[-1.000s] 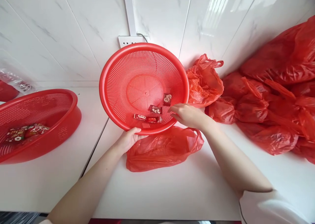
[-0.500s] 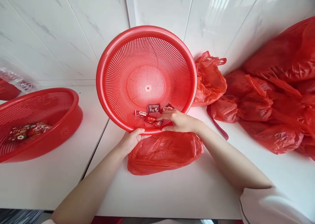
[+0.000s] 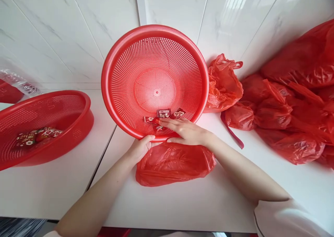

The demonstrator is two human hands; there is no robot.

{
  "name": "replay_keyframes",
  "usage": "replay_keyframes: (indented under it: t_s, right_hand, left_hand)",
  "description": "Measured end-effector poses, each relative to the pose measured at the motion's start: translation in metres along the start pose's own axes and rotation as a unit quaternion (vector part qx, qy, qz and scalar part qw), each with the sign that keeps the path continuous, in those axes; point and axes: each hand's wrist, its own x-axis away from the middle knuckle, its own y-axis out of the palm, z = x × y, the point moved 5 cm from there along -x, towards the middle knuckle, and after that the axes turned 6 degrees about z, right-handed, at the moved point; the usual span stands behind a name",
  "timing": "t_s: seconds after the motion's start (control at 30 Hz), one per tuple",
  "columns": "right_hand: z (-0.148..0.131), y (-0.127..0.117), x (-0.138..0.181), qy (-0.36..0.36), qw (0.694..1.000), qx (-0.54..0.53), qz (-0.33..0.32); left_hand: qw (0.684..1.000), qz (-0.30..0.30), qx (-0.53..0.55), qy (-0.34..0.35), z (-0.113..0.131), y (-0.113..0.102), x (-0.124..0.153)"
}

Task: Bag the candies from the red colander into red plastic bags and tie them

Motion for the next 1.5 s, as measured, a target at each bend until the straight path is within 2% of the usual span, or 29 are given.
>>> replay_keyframes:
  t_s: [0.1,0.3,0.37,0.47,0.57,0.7,0.77,0.87,0.93,1.0,1.07,1.17,1.33,1.4,1.5]
  right_hand:
    - [-0.004,0.004,-0.001,-0.02,1.0,-0.014,-0.011]
    - [-0.004,0.0,-0.006,-0.001,0.994,-0.102,0.028]
    - [-0.004,-0.003,-0.007,0.013,0.991,-0.119,0.051]
    - [0.0,-0.01,-0.006,0.071,0.983,-0.155,0.067]
    - [0.001,-0.018,-0.001,0.116,0.966,-0.229,0.024]
    - [-0.012,-0.026,0.007,0.086,0.947,-0.291,-0.107]
    - [-0.011,-0.033,0.008,0.076,0.964,-0.242,-0.082]
    - [0.0,-0.041,0.006,0.081,0.992,-0.082,0.057]
    - [0.011,-0.036,0.006,0.093,0.99,0.03,0.101]
    - [0.024,-0.024,0.006,0.116,0.982,0.117,0.094]
    - [0.032,-0.013,0.006,0.129,0.978,0.153,0.056]
    - [0.029,-0.008,0.007,0.108,0.989,0.098,-0.003]
    - [0.001,-0.023,0.007,0.035,0.995,-0.084,-0.051]
    - [-0.003,-0.029,0.005,0.038,0.99,-0.131,-0.031]
    - [0.007,-0.036,0.003,0.131,0.965,-0.222,0.052]
  left_hand:
    - [1.0,0.013,-0.014,0.008,-0.003,0.0,-0.001]
    - [0.999,-0.007,-0.019,0.025,-0.003,0.0,-0.002]
    - [0.999,-0.009,-0.021,0.034,-0.002,-0.001,-0.002]
    - [0.999,-0.007,-0.014,0.036,0.0,-0.002,-0.003]
    - [1.0,-0.013,-0.008,0.013,0.0,0.001,-0.002]
    - [1.0,0.001,0.003,-0.015,0.001,0.0,-0.002]
    - [1.0,0.013,0.003,-0.007,0.002,-0.001,-0.003]
    - [1.0,0.025,-0.001,0.017,0.002,-0.001,-0.002]
    - [0.999,0.031,0.001,0.026,0.001,0.001,0.001]
    - [0.999,0.03,0.005,0.022,-0.001,0.006,0.004]
    - [1.0,0.021,0.007,0.015,-0.003,0.01,0.008]
    - [1.0,0.019,0.009,0.016,-0.002,0.011,0.009]
    - [0.999,0.032,0.027,0.007,0.001,0.006,0.003]
    - [0.998,0.043,0.034,0.007,0.003,0.002,0.001]
    - [0.997,0.066,0.039,0.01,0.004,-0.003,0.0]
